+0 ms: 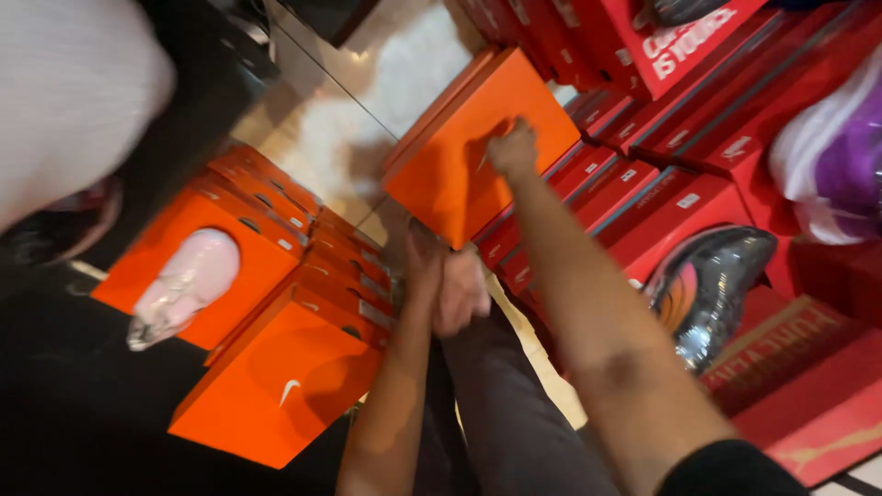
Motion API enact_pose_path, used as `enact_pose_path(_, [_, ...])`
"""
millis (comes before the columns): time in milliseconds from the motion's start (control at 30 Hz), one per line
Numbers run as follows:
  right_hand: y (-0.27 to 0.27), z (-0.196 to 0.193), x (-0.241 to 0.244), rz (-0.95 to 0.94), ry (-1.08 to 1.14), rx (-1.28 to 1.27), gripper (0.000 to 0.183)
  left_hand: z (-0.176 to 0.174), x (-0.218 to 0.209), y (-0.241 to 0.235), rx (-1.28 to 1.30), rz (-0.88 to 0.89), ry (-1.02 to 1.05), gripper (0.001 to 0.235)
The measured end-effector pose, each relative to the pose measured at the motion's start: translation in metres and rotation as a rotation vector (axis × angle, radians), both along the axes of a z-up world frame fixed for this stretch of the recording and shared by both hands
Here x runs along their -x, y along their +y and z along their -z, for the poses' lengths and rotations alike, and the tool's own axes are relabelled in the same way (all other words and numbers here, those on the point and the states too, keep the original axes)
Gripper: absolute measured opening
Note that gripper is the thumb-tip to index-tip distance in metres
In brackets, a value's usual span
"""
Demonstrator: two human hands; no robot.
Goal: Opening shoe boxes and wiping them with a cloth to clean them before organizing in a warehouse.
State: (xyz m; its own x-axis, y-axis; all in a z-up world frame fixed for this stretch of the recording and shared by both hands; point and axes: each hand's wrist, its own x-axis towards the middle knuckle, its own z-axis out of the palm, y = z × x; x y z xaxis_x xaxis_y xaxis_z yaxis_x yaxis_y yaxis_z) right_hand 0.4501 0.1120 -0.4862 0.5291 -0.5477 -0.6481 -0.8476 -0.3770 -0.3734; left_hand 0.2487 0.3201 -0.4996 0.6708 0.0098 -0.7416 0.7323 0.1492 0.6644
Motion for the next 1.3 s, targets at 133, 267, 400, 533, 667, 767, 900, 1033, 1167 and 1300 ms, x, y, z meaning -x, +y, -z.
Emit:
enact_pose_path(133, [-0.158,0.107,0.058,-0.587,0.294,0.389,0.065,0.1,-0.023,-0.031,-0.471,0.045,0.048,0.074])
enact_pose_path(267, [-0.11,0.057,-0.02,-0.506,0.222,0.212,0.107,0.076,-0.053,-0.025,-0.345,0.036,0.263,0.055])
enact_pose_path(400, [-0.107,0.037,-0.032,-0.722,0.129,0.281,0.079,0.079,-0.058,-0.004,-0.245,0.085,0.36,0.049])
enact_pose_path(533, [-0.096,0.009,-0.032,-0.405,-0.056,-0.222,0.07,0.082,-0.051,0.019,-0.207,-0.049,0.226,0.037])
enact_pose_path(667, [-0.059,-0.039,-0.044,-0.56,-0.108,-0.232,0.067,0.033,-0.066,0.068,-0.25,-0.019,0.131,0.042])
enact_pose_path(767, [-0.044,-0.088,-0.053,-0.63,-0.041,-0.08,0.07,-0.005,-0.052,0.089,-0.22,0.022,0.317,0.05])
enact_pose_path(900, [-0.018,-0.201,-0.067,-0.725,-0.069,0.054,0.079,-0.129,-0.049,0.113,-0.265,0.129,0.237,0.054])
enact_pose_path(1033, [0.01,-0.375,-0.03,-0.757,-0.282,0.155,0.069,-0.292,-0.045,0.134,-0.134,0.07,0.026,0.03])
enact_pose_path(1167, [0.023,-0.538,0.071,-0.673,-0.544,0.225,0.06,-0.408,-0.023,0.156,-0.109,0.166,0.029,0.027])
enact_pose_path(1300, [-0.011,-0.609,0.185,-0.441,-0.385,0.272,0.065,-0.478,-0.003,0.153,-0.163,0.37,0.106,0.04])
